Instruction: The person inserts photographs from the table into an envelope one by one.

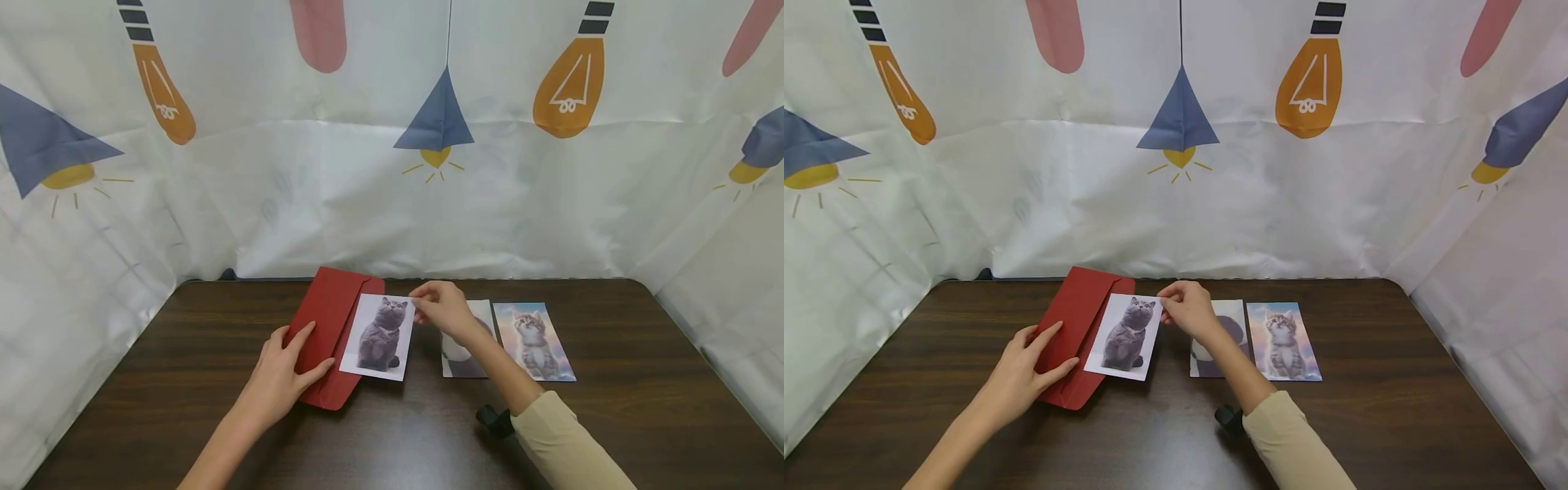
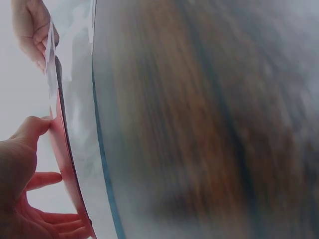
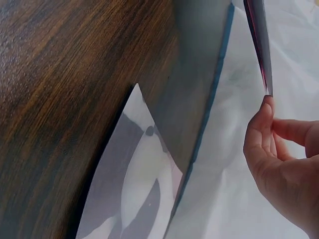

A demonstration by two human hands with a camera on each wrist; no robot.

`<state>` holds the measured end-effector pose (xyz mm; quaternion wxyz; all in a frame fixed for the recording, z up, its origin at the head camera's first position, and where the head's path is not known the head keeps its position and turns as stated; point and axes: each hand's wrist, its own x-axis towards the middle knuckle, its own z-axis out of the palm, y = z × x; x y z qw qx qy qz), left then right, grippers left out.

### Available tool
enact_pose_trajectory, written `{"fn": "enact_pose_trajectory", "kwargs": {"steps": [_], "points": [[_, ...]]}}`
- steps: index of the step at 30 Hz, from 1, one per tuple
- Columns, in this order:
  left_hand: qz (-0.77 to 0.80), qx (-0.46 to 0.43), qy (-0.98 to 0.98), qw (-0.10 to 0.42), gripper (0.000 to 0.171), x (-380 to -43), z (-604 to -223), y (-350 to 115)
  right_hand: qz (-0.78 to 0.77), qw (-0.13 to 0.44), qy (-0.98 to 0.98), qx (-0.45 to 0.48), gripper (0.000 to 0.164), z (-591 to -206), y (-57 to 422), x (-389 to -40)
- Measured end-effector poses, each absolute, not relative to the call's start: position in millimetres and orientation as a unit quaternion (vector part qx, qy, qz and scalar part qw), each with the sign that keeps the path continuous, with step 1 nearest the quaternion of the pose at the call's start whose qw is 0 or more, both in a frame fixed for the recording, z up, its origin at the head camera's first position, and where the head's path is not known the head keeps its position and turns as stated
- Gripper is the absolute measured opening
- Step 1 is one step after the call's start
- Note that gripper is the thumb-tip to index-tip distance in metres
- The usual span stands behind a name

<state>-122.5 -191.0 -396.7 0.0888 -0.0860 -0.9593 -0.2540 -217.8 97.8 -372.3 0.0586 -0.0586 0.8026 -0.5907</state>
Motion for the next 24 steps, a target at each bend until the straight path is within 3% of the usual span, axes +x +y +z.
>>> {"fn": "enact_pose_trajectory", "kwargs": {"steps": [13,24], "points": [[-0.261,-0.065,-0.962,0.052,0.072,-125.1,-395.2,-180.3,-0.59,0.046,0.805,-0.045,0.011,-371.1,92.6,-217.6],[-0.267,-0.068,-0.96,0.053,0.072,-126.9,-394.3,-175.4,-0.591,0.042,0.804,-0.039,0.01,-367.3,90.8,-217.9]]}}
